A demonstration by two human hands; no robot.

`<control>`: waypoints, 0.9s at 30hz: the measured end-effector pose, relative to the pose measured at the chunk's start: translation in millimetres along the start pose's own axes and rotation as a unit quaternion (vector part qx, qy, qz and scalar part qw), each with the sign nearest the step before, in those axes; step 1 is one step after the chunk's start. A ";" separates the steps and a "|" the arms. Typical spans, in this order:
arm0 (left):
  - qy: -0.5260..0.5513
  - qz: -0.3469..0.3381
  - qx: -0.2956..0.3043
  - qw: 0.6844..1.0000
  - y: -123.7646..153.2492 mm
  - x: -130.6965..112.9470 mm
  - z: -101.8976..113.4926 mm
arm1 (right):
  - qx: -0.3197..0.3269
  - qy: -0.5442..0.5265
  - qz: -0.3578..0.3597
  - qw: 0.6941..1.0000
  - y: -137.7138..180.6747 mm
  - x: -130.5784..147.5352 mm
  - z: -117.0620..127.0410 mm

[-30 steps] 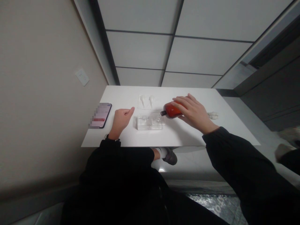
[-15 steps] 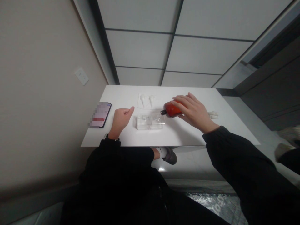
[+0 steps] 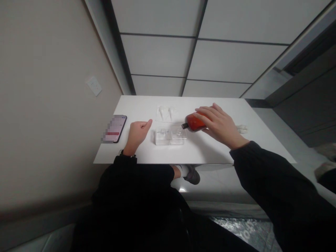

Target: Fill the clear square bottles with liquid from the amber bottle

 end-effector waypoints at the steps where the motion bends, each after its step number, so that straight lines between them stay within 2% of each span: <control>1: -0.001 0.001 0.000 1.000 0.3 -0.2 -0.1 | 0.001 -0.002 -0.001 1.000 -0.1 -0.6 0.4; 14: -0.003 0.008 0.002 1.000 1.0 -2.6 0.4 | 0.017 -0.041 -0.024 0.999 0.0 -2.6 -3.6; 27: 0.000 0.007 0.003 1.000 -0.6 0.8 -1.0 | 0.019 -0.024 -0.013 0.999 -1.1 -2.1 -1.9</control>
Point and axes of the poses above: each hand's wrist, its own y-axis away from the middle knuckle, its own z-axis out of the back of the hand, x = y × z, the point moved 7 cm from there along -y, towards the middle knuckle, and after that the axes turned 8 degrees about y, right-handed, at the moved point
